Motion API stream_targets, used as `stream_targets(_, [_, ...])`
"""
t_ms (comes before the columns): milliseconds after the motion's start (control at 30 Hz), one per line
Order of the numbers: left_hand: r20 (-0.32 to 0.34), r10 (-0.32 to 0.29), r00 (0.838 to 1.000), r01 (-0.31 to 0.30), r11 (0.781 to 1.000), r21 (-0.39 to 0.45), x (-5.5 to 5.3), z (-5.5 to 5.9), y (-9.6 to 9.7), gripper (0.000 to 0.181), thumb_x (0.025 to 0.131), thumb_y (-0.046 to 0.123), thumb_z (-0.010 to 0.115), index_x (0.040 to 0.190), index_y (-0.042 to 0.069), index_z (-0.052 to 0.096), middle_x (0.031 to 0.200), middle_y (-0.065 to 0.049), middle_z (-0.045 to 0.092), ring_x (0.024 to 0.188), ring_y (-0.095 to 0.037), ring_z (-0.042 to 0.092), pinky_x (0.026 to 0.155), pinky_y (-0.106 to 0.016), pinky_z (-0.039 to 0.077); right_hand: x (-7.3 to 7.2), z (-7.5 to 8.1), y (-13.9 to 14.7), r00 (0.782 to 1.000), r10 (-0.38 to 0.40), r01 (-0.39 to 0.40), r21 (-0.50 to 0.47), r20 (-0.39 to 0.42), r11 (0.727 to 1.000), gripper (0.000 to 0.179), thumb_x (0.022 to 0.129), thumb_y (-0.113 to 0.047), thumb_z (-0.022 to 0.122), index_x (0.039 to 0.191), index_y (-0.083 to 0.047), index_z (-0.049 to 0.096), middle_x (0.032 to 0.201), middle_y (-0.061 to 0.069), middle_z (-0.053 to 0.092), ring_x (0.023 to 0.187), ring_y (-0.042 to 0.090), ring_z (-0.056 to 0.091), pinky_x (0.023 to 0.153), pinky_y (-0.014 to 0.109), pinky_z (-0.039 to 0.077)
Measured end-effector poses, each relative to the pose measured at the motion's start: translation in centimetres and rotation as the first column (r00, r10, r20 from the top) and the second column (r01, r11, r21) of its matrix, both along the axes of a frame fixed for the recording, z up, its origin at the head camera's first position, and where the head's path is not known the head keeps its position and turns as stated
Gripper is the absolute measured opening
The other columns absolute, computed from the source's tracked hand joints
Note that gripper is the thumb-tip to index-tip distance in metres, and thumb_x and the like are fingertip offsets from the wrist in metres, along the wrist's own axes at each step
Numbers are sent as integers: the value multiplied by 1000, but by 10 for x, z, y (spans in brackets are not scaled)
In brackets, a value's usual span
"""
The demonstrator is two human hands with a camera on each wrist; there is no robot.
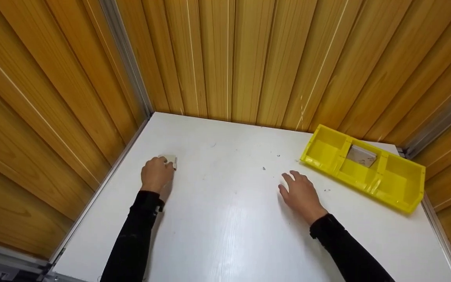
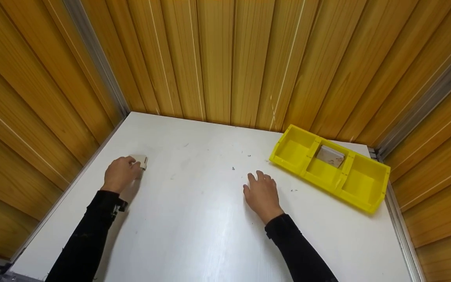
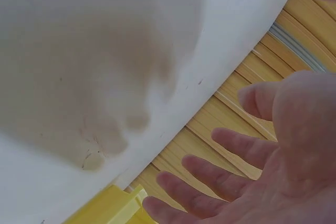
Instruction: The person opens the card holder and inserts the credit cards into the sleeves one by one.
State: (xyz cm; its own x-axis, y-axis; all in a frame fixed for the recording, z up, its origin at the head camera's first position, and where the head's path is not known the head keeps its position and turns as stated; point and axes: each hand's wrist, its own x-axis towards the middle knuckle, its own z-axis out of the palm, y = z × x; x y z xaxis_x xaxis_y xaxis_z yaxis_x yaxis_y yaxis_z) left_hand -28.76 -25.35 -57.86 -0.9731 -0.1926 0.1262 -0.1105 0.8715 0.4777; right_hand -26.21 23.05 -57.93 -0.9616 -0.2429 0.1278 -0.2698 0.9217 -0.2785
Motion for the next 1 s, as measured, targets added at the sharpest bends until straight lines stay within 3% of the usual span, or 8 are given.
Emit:
stream_targets(167, [23, 25, 999, -24, 999, -20, -5, 3, -17, 40, 109, 23, 61, 130, -9, 73, 125, -31, 74, 113, -48, 74, 92, -59, 62, -4, 3, -3, 1000, -2, 2, 8, -4, 1000, 49, 110, -28, 65, 148, 3, 63, 157, 33, 56, 139, 55, 58, 115, 68, 48])
stream_targets(400, [116, 91, 989, -76, 989, -125, -1, -2, -28, 38, 105, 23, 65, 91, -11, 75, 88, -28, 75, 82, -39, 73, 69, -54, 58, -1, 1, -10, 1000, 18, -19, 29, 2, 999, 46, 109, -28, 66, 144, 2, 67, 155, 32, 58, 138, 53, 60, 112, 67, 51])
stream_targets(500, [148, 84, 985, -67, 991, -115, -3, -3, -29, 42, 105, 27, 65, 85, -10, 74, 82, -25, 74, 76, -35, 70, 66, -50, 55, -1, 0, -10, 1000, 20, -20, 25, -16, 999, 44, 108, -27, 68, 141, 1, 69, 153, 31, 60, 135, 53, 62, 110, 67, 52])
stream_targets(733, [201, 70, 977, -87, 994, 73, 1, -8, -31, 39, 105, 25, 67, 95, -12, 74, 93, -26, 73, 82, -34, 69, 69, -47, 55, 1, -3, -3, 1000, 6, -5, 56, -13, 998, 42, 107, -25, 69, 139, 2, 70, 145, 29, 66, 128, 51, 66, 112, 64, 51])
stream_targets(1000, [176, 39, 984, -79, 970, 228, -9, 7, -21, 46, 102, 16, 57, 134, -16, 62, 131, -39, 70, 119, -53, 69, 96, -61, 57, 1, 0, 6, 999, -6, 7, 45, -39, 999, 37, 107, -24, 69, 131, 4, 73, 129, 27, 74, 116, 48, 70, 107, 62, 53])
